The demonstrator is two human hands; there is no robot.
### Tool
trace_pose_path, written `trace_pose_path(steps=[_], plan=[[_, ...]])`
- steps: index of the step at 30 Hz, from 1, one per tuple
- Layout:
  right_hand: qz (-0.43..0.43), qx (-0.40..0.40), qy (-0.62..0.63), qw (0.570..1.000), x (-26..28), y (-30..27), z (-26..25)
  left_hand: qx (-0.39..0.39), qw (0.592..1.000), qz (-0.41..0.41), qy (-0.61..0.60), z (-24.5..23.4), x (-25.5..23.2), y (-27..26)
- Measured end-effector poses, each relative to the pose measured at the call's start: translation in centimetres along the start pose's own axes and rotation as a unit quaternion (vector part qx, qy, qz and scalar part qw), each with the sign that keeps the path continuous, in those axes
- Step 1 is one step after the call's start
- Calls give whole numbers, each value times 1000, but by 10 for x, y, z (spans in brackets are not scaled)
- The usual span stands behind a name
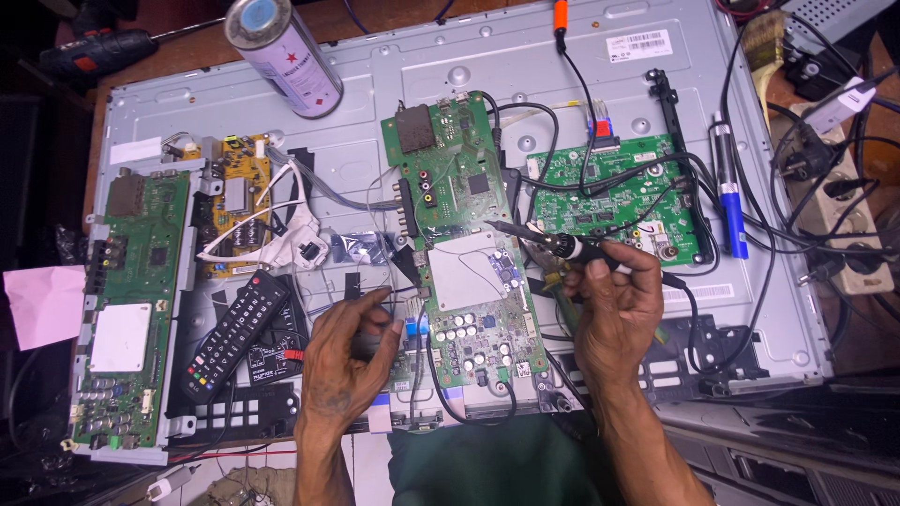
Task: The person solders a wire onto a circuit board using a soldering iron and solder, then covers the area with aluminum foil. They subsequently use a multimeter to test electrical continuity on the board.
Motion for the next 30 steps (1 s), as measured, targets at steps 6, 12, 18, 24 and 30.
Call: trace_pose_path(steps=[6,12,18,24,30], plan=[[12,-4,12,1000,-1,2,0,4,998,43,41,0,14,3],[-19,-11,9,1000,-10,6,-2,14,997,4,74,-2,13,15],[-17,-12,11,1000,-12,9,-8,122,989,-50,62,-4,14,19],[-12,-15,3,1000,-8,8,-7,70,983,-62,157,-11,23,16],[-9,-2,2,1000,-6,9,-2,46,970,-57,230,-5,31,21]])
Point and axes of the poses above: each hand's wrist, its own y-axis towards the middle knuckle, its own z-axis out of the palm, x = y × z, the point moved 1 cm from there along y, towards the middle knuckle, and after that the axes turned 11 degrees about z, right-handed, at the moved point
